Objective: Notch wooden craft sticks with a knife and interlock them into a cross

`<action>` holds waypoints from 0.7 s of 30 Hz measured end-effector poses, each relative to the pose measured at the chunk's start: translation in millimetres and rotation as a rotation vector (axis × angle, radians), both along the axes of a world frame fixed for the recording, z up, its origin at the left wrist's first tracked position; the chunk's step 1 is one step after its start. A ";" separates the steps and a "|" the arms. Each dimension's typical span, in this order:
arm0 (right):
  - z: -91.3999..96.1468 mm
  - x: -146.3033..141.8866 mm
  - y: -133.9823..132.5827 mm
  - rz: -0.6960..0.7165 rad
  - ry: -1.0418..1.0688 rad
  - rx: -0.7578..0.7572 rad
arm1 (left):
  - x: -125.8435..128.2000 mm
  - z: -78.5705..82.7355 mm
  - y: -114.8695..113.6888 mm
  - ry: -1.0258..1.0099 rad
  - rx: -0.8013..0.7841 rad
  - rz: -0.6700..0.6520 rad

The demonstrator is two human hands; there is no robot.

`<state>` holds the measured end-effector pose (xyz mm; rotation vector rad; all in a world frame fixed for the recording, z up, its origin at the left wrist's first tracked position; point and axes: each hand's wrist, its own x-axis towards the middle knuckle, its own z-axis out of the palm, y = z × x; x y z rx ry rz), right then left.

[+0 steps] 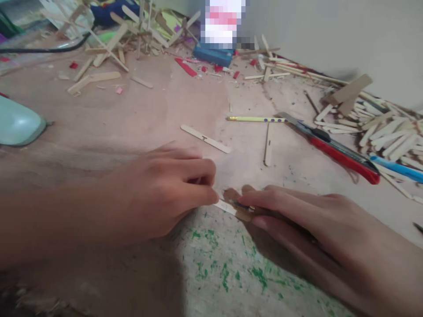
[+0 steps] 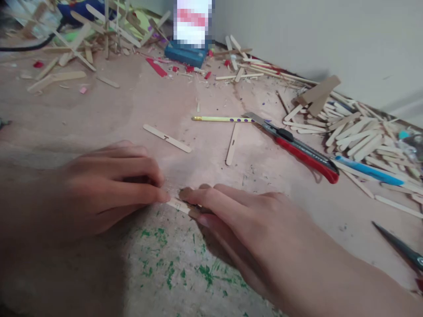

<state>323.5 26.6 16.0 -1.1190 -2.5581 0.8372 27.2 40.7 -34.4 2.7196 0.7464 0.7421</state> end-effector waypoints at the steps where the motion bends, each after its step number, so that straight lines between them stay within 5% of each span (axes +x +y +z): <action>1: -0.1 0.2 0.5 0.024 -0.028 0.005 | -0.3 0.0 -0.2 0.005 0.007 0.002; 21: -3.1 -1.6 5.3 0.092 0.033 -0.044 | -0.2 11.9 0.4 0.026 0.000 -0.034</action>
